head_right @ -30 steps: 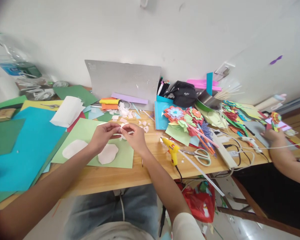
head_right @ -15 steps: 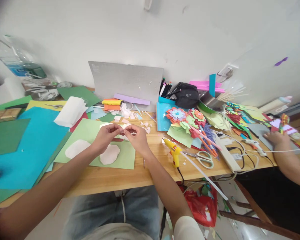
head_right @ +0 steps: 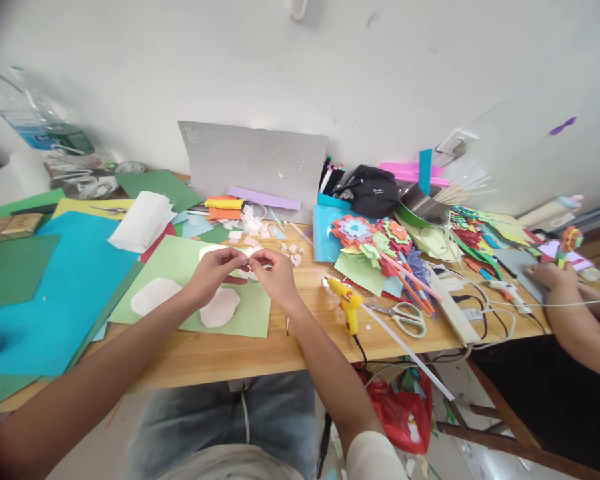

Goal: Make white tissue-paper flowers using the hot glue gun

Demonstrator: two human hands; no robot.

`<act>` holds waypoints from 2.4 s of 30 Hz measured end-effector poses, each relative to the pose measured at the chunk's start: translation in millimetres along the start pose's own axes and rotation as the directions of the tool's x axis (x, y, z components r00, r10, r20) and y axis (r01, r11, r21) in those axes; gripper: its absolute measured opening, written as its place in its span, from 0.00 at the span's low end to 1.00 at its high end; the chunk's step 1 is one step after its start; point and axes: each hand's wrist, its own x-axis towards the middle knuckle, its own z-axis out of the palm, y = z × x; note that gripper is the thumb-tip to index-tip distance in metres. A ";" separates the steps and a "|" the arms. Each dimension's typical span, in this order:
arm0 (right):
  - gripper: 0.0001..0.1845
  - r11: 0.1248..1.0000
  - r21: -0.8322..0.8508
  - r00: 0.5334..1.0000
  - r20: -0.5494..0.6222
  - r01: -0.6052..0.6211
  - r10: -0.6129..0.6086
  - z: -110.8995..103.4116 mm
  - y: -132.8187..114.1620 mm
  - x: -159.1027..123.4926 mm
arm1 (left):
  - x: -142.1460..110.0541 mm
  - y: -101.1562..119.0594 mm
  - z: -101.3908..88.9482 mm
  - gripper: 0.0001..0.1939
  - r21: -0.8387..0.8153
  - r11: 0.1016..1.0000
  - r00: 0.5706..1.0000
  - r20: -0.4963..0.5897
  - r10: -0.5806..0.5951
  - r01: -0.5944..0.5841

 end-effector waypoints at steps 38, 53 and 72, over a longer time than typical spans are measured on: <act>0.11 0.983 -0.171 0.938 -0.327 0.063 -0.117 -25.7 7.9 16.8 | 10.0 0.9 -14.5 0.20 0.160 0.977 0.976 -0.146 0.162 -0.138; 0.13 0.703 -0.683 0.879 -0.441 -0.196 -0.184 -56.1 63.4 65.2 | 77.3 13.9 -49.6 0.14 0.994 0.100 0.979 0.031 0.200 -0.051; 0.14 0.663 -0.743 0.862 -0.391 -0.089 -0.322 -46.7 47.7 52.2 | 90.7 8.0 -53.0 0.14 0.988 0.131 0.950 0.038 0.310 -0.082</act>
